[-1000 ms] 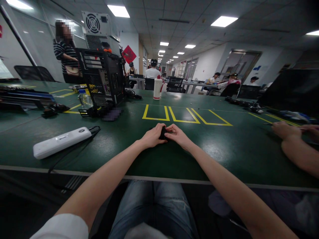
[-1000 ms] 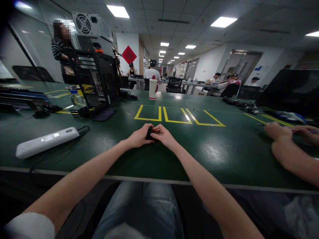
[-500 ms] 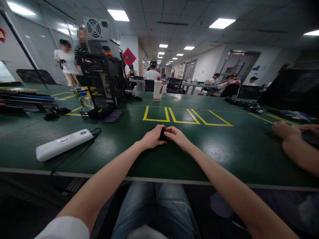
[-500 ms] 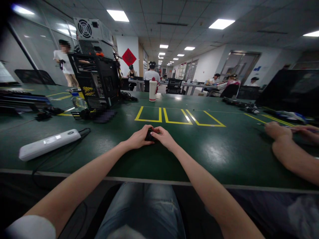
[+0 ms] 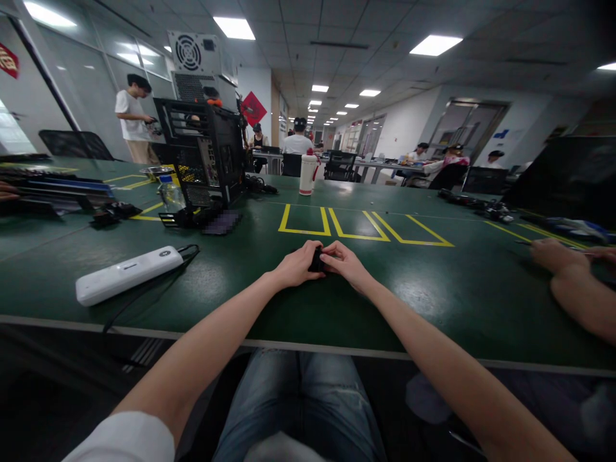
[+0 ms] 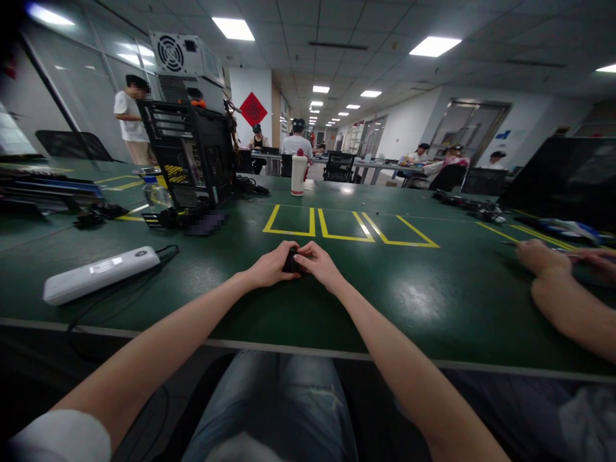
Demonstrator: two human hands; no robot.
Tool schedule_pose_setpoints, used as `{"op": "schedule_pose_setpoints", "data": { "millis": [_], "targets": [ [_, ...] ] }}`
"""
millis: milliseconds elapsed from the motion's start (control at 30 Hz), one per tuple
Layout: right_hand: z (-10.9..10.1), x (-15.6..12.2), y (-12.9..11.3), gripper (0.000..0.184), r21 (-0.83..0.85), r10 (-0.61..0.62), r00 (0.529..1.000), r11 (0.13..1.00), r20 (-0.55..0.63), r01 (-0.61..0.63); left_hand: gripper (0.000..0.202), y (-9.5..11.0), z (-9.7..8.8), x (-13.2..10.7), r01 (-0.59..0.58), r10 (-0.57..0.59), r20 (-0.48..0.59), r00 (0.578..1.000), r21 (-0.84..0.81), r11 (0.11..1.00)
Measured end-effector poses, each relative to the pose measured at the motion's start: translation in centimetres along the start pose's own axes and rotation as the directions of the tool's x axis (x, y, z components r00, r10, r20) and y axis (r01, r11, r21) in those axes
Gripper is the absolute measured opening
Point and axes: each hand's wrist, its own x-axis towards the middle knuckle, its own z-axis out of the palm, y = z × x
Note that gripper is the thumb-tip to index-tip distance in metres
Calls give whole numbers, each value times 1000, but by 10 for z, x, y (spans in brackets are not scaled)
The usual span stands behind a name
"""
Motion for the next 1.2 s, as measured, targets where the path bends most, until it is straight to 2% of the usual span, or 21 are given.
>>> {"op": "schedule_pose_setpoints", "data": {
  "millis": [267,600,733,900,1033,1200],
  "targets": [
    [-1,3,3,26,37,61,998,997,5,-61,60,-2,0,0,-7,7,2,1000,-10,1000],
    [-3,0,1,25,-39,-70,997,997,40,71,60,-5,3,1,-25,25,-20,999,-5,1000],
    [-1,3,6,21,-28,-64,998,998,-4,64,60,-5,3,1,-33,33,-28,999,-11,999],
    [-2,5,8,29,-51,-15,1000,999,-12,14,60,-6,3,1,-45,45,-26,999,-6,999],
    [-5,4,6,25,-113,-3,1000,994,16,4,60,-6,3,0,-37,37,-14,999,-2,999],
    [-7,1,3,27,-100,-79,993,991,93,89,60,-6,4,0,-14,14,-11,1000,13,1000]
  ]
}}
